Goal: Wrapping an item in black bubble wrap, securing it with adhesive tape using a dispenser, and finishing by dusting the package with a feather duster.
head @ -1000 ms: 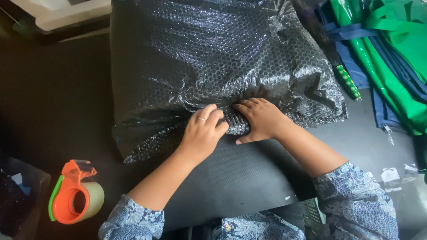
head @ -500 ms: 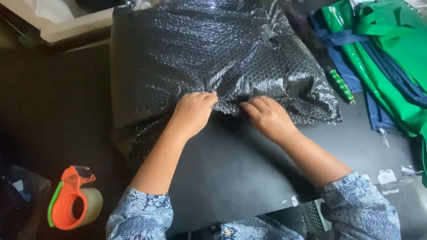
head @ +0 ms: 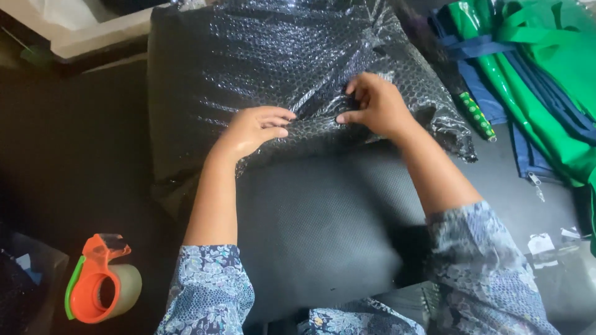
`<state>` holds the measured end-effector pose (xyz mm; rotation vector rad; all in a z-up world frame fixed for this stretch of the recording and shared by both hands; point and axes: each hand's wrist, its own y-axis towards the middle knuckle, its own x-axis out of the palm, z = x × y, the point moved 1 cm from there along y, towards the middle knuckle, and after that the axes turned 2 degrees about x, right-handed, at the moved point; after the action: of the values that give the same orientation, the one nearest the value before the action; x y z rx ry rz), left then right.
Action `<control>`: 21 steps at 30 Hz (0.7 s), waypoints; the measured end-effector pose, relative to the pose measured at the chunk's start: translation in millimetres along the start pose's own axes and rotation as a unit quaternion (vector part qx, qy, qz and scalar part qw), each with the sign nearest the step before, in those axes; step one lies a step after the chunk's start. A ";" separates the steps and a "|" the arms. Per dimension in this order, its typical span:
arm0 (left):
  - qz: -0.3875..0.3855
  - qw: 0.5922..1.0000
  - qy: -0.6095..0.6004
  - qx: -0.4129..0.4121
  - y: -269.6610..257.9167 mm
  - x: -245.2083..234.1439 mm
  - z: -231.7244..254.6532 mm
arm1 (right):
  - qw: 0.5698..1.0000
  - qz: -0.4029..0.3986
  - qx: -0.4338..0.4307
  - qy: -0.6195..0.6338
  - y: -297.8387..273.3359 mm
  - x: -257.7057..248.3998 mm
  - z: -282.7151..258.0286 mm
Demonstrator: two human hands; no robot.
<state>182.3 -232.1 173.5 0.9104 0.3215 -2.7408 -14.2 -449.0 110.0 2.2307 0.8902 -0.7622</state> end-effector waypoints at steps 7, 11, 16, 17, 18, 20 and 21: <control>0.147 0.956 0.180 0.177 7.3 25.9 -35.6 | 0.986 -0.100 0.134 -0.023 25.3 2.2 13.7; 0.329 0.832 0.314 0.318 8.9 100.5 -35.3 | 0.977 -0.111 0.179 -0.040 35.2 11.4 18.3; 0.356 0.805 0.383 0.279 2.6 148.9 -39.2 | 0.973 -0.113 0.198 -0.025 34.9 3.5 12.6; 0.357 0.806 0.381 0.278 7.0 149.9 -48.0 | 0.973 -0.114 0.199 -0.027 31.7 3.8 12.9; 0.369 0.790 0.406 0.272 11.7 150.6 -56.3 | 0.977 -0.103 0.187 -0.006 28.4 3.4 13.0; 0.380 0.774 0.429 0.267 17.6 149.0 -66.5 | 0.980 -0.091 0.176 0.013 20.3 0.0 13.5; 0.388 0.767 0.432 0.272 18.8 146.5 -68.4 | 0.984 -0.071 0.143 0.074 16.1 -3.3 13.1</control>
<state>111.7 -253.1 28.4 1.8863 -0.6300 -1.4934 -7.9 -469.0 108.9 2.5230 1.0779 -0.8413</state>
